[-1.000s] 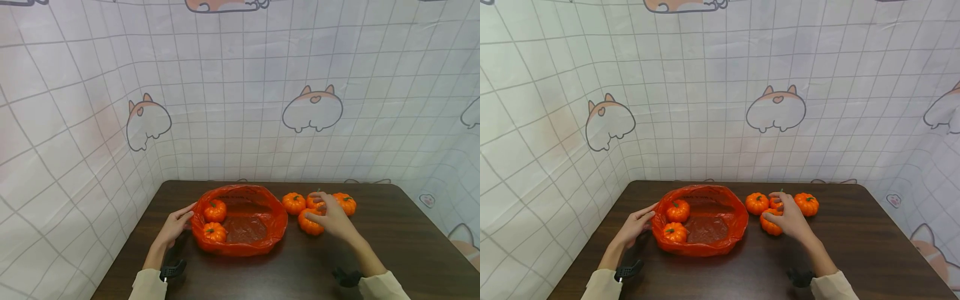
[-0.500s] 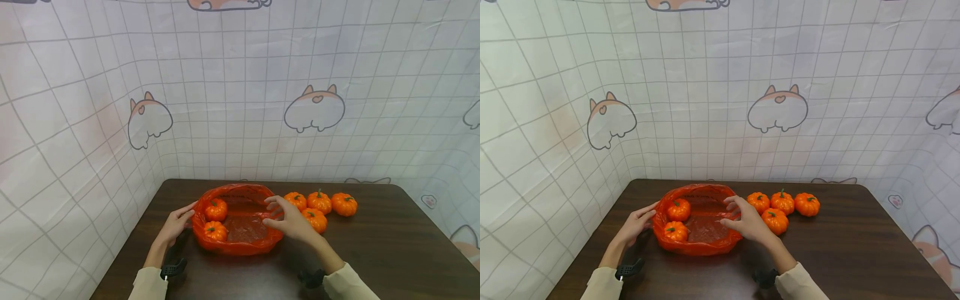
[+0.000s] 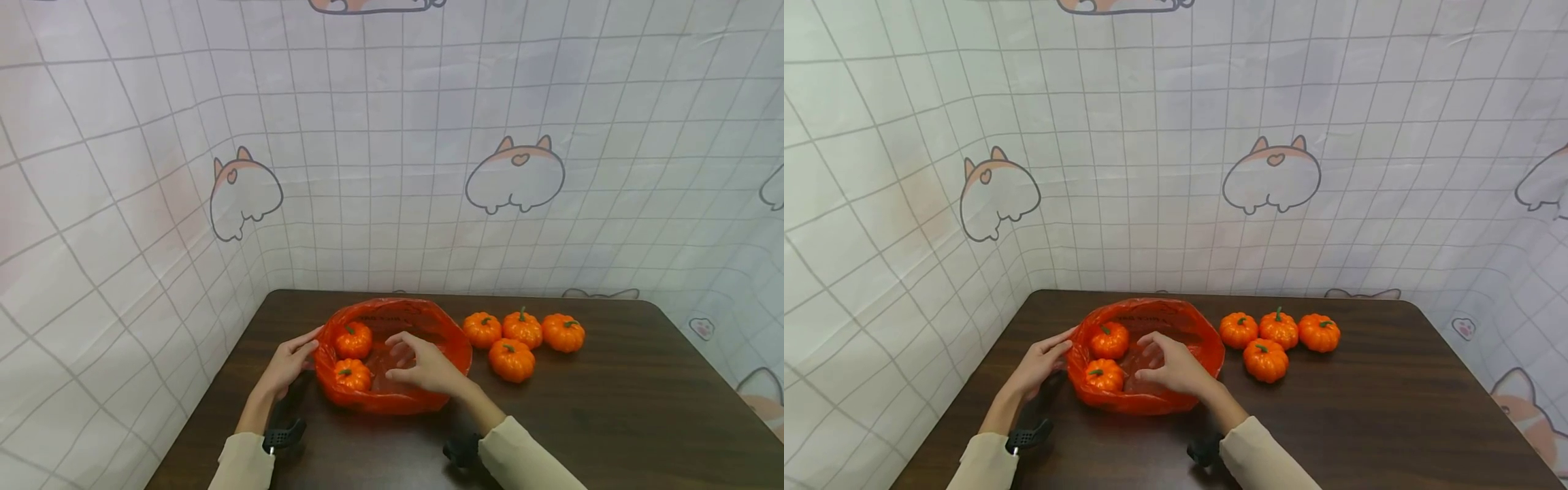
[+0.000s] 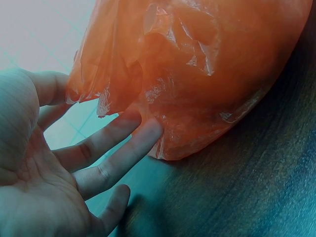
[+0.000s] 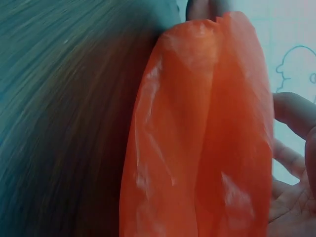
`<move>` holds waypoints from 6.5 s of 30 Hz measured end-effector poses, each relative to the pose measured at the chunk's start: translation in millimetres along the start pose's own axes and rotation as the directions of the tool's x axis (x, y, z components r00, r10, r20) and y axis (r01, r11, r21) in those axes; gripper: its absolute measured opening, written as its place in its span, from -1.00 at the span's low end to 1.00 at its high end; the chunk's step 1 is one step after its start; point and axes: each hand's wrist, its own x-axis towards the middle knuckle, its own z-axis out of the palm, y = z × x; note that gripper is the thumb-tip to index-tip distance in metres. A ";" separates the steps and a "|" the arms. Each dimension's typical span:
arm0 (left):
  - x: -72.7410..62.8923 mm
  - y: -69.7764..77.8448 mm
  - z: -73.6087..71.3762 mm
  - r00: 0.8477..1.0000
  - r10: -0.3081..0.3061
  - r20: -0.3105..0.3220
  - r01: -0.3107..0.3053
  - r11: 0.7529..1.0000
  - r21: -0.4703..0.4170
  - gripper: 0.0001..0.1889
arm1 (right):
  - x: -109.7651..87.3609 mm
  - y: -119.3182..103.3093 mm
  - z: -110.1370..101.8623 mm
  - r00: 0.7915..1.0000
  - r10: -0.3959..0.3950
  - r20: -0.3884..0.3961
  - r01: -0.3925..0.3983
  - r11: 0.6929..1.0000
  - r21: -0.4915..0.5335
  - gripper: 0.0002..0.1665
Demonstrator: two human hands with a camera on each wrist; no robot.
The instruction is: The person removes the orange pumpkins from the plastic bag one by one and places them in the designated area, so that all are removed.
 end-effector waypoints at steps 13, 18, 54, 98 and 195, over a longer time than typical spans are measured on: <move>1.2 -2.9 2.1 1.000 0.011 0.000 -0.011 1.000 -0.009 -0.55 | 26.9 0.3 27.2 0.980 0.012 0.197 -0.017 1.000 0.023 -0.32; 1.0 -2.9 2.6 1.000 0.011 0.001 -0.011 1.000 -0.003 -0.55 | 31.9 2.1 34.1 0.976 0.024 0.214 -0.029 0.999 0.020 -0.31; 1.3 -2.8 2.2 1.000 0.018 -0.006 -0.018 1.000 0.003 -0.55 | 27.5 9.5 20.1 0.989 0.062 0.132 -0.067 0.997 0.034 -0.31; -0.4 -1.8 0.5 1.000 0.017 0.016 -0.017 1.000 -0.006 -0.54 | -24.8 9.5 -25.9 0.986 0.121 -0.118 -0.099 0.979 0.177 -0.23; -0.3 -4.9 -0.3 1.000 0.015 0.005 -0.015 1.000 0.014 -0.54 | -179.3 89.9 -158.6 0.869 0.309 -0.388 -0.290 0.951 0.107 -0.07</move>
